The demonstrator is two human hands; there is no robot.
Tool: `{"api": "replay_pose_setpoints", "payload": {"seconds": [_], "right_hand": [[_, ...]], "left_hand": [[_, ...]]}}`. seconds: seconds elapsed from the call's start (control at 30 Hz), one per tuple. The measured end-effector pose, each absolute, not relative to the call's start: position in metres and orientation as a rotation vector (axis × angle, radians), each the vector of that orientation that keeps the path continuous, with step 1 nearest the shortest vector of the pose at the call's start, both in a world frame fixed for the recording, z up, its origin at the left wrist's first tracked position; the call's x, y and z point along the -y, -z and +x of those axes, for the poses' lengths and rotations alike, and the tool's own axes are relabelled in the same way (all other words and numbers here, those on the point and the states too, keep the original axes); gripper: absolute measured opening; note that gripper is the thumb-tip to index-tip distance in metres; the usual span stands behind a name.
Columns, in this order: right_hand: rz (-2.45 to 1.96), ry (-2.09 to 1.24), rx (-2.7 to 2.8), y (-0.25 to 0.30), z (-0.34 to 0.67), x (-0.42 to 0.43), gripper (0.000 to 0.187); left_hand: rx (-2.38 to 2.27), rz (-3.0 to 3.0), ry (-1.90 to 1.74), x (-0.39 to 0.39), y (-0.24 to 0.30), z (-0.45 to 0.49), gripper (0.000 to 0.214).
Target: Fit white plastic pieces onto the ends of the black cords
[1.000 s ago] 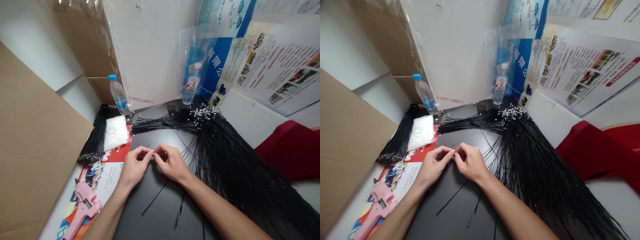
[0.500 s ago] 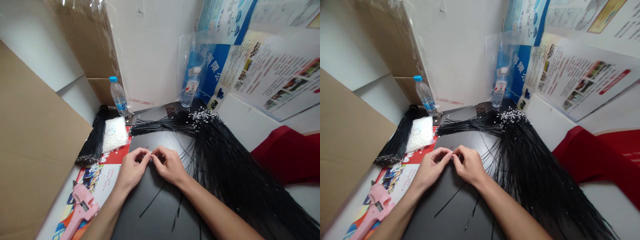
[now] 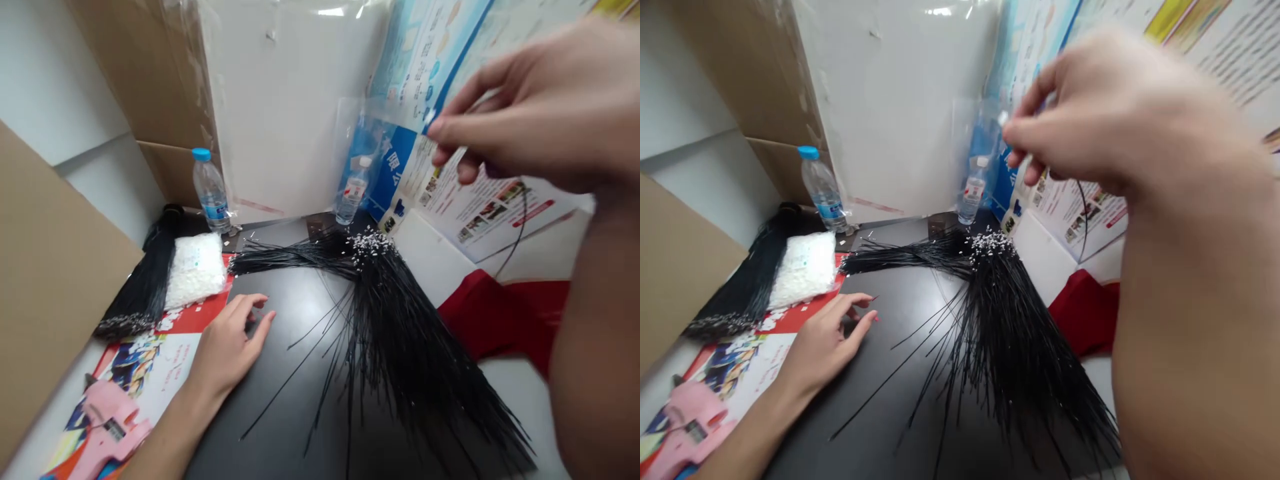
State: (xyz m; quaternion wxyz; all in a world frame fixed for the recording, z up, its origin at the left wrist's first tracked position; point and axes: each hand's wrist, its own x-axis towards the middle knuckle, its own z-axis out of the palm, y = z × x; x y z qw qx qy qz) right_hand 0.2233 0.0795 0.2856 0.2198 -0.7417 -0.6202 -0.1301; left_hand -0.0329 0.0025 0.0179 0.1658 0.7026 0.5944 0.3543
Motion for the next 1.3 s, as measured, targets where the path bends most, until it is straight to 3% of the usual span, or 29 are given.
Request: {"api": "replay_pose_setpoints", "payload": {"seconds": [0.07, 0.13, 0.23, 0.33, 0.47, 0.63, 0.8, 0.93, 1.07, 1.3], "right_hand": [[-2.245, 0.103, 1.849, -0.247, 0.237, -0.106, 0.041], [-2.266, -0.030, 1.869, -0.191, 0.250, -0.129, 0.034], [-2.287, 0.105, 1.892, -0.113, 0.265, -0.150, 0.015], [-2.362, 0.248, 1.843, -0.071, 0.276, -0.155, 0.015], [-2.339, 0.354, 1.889, -0.063, 0.278, -0.152, 0.022], [-2.404, 0.381, 1.872, -0.081, 0.269, -0.149, 0.035], [-2.105, 0.410, 2.066, -0.085, 0.243, -0.144, 0.024], [-1.654, 0.204, 2.393, -0.074, 0.195, -0.139, 0.019], [-1.357, -0.042, 2.670, -0.057, 0.133, -0.141, 0.016], [-1.171, -0.084, 2.720, -0.038, 0.062, -0.155, 0.021]], "left_hand": [[-1.669, 2.050, -0.999, -0.001, -0.017, -0.033, 0.020], [-1.616, 2.105, -0.987, -0.001, -0.015, -0.032, 0.016], [-1.604, 2.140, -0.887, -0.003, -0.014, -0.032, 0.016], [-1.691, 2.150, -0.807, -0.005, -0.024, -0.042, 0.015], [-2.034, 2.049, -0.909, 0.009, -0.049, -0.077, 0.018], [-2.389, 1.895, -0.624, 0.049, -0.049, -0.120, 0.026], [-2.304, 1.904, -0.223, 0.062, -0.026, -0.130, 0.035], [-2.241, 1.808, -0.014, 0.054, -0.021, -0.124, 0.038], [-2.274, 1.788, -0.052, 0.052, -0.021, -0.120, 0.036], [-2.145, 1.793, -0.401, 0.062, -0.025, -0.112, 0.029]]}}
